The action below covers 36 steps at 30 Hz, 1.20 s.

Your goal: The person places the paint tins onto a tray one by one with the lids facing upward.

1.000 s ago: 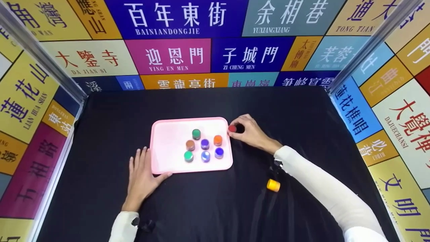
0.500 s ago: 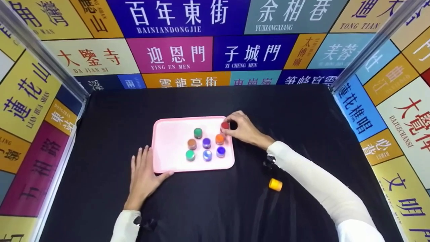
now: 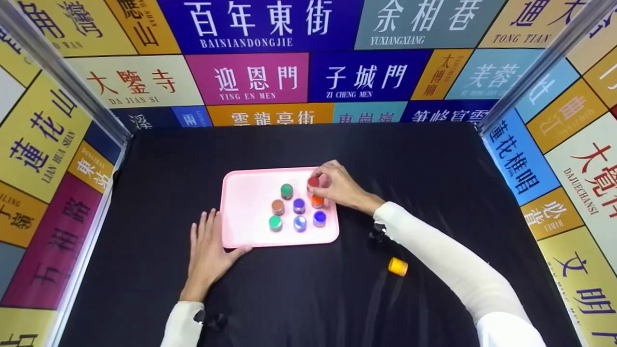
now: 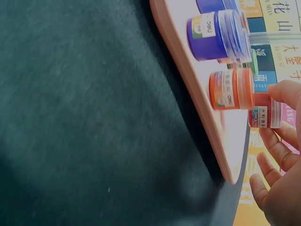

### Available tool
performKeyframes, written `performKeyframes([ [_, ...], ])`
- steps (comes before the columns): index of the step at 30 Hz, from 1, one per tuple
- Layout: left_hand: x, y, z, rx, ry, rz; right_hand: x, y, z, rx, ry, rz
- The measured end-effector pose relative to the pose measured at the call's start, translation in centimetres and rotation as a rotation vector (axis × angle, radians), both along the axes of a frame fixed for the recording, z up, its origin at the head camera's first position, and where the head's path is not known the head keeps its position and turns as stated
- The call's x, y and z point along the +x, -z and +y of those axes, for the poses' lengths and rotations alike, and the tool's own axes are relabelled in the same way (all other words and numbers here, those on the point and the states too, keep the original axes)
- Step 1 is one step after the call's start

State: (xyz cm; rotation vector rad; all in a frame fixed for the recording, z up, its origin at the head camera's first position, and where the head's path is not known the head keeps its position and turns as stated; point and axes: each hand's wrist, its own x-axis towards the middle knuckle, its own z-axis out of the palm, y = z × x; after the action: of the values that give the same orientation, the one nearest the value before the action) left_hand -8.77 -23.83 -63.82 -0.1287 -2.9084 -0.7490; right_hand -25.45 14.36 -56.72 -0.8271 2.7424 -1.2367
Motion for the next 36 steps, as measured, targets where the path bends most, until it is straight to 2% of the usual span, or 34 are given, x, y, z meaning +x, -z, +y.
performKeyframes([
  [8,0.0,0.0,0.0,-0.002,0.001,-0.007,0.2,0.9,-1.3,0.030,-0.034,-0.005],
  [16,-0.2,0.1,0.1,0.003,0.013,0.006,0.3,1.5,-1.8,0.051,-0.057,0.028],
  [25,-0.1,0.1,-0.1,0.004,0.015,0.012,0.6,1.8,-1.8,0.112,-0.049,0.012],
  [30,0.0,0.1,-0.2,-0.005,0.007,0.022,0.8,1.5,-1.6,0.135,-0.069,0.006],
  [36,-0.1,0.2,-0.3,-0.002,0.009,0.011,1.4,0.4,-0.6,0.130,-0.066,0.001],
])
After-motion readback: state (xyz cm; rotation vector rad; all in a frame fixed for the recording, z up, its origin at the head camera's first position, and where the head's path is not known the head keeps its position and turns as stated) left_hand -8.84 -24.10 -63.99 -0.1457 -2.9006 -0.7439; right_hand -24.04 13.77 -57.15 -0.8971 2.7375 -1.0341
